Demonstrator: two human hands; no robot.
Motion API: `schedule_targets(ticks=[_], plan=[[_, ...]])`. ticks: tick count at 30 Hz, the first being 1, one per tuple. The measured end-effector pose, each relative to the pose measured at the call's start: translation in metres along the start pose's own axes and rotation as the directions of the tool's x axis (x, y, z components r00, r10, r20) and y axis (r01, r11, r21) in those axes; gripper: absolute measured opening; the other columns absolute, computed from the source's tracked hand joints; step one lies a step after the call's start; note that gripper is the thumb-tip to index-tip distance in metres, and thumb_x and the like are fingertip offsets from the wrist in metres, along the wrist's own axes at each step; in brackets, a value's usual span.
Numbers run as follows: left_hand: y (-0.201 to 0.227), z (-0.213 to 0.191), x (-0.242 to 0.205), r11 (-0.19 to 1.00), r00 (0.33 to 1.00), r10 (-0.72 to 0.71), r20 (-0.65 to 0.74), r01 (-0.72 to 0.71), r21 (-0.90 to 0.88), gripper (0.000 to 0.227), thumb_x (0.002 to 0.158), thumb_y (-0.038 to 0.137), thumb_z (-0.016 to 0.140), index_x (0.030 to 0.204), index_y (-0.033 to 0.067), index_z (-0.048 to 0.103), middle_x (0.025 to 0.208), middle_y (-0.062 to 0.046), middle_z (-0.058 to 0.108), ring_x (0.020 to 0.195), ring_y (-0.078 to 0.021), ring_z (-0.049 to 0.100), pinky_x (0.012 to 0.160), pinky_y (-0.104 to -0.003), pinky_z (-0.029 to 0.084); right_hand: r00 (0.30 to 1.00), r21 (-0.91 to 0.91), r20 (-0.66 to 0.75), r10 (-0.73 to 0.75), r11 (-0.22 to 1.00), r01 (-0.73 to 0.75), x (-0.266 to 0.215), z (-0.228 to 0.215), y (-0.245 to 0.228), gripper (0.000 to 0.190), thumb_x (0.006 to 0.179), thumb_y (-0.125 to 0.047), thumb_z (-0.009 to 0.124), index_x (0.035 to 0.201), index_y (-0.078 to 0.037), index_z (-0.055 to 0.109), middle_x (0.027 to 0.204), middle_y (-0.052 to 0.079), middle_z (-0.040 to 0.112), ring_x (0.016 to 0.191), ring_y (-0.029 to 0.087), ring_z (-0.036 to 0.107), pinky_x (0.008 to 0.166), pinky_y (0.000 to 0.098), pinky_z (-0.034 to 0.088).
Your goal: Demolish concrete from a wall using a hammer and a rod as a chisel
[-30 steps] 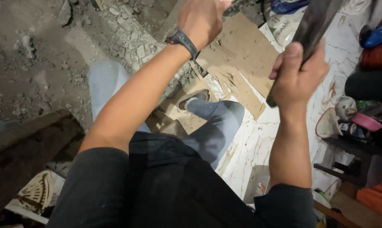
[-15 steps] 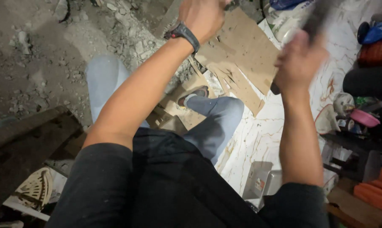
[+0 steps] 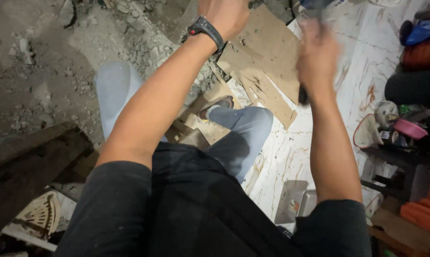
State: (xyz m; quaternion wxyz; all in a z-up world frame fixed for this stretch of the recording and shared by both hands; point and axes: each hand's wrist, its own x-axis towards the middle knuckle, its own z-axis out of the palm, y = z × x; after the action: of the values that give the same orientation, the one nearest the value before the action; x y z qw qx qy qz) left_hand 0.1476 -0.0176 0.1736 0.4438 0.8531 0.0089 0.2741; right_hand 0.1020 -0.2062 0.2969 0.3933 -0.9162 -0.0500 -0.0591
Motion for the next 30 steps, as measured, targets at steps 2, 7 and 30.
schedule_targets(ticks=[2, 7, 30], plan=[[-0.013, 0.003, -0.007, 0.999, 0.996, -0.013, 0.089, 0.009, 0.045, 0.019, 0.069, 0.018, 0.060, 0.083, 0.0161, 0.074, 0.067, -0.012, 0.069, 0.047, -0.0350, 0.059, 0.042, -0.046, 0.043, 0.985, -0.201, 0.146, 0.093, 0.978, -0.063, -0.011, 0.010, 0.002, 0.038, 0.100, -0.041, 0.051, 0.091, -0.004, 0.049, 0.057, 0.002, 0.047, 0.042, 0.011, 0.047, 0.038, 0.0244, 0.042], [-0.043, 0.069, -0.054, 0.934, 0.966, -0.182, 0.181, 0.228, -0.275, 0.034, 0.093, 0.022, 0.046, 0.125, 0.0156, 0.040, 0.106, -0.005, 0.071, 0.085, -0.0334, 0.067, 0.065, -0.045, 0.048, 0.809, -0.149, 0.345, 0.476, 0.879, -0.453, -0.079, 0.029, 0.052, 0.047, 0.093, -0.047, 0.044, 0.078, -0.004, 0.055, 0.059, 0.007, 0.055, 0.038, 0.015, 0.050, 0.038, 0.0258, 0.040], [-0.001, -0.011, -0.026, 0.985, 0.976, -0.108, 0.188, 0.131, -0.113, 0.020, 0.088, 0.022, 0.051, 0.091, 0.0055, 0.062, 0.079, -0.015, 0.070, 0.063, -0.0378, 0.063, 0.054, -0.048, 0.047, 0.683, 0.028, 0.275, 0.677, 0.704, -0.710, -0.188, 0.038, 0.118, 0.027, 0.091, -0.025, 0.058, 0.074, -0.005, 0.052, 0.057, 0.005, 0.051, 0.042, 0.014, 0.047, 0.042, 0.0259, 0.039]])
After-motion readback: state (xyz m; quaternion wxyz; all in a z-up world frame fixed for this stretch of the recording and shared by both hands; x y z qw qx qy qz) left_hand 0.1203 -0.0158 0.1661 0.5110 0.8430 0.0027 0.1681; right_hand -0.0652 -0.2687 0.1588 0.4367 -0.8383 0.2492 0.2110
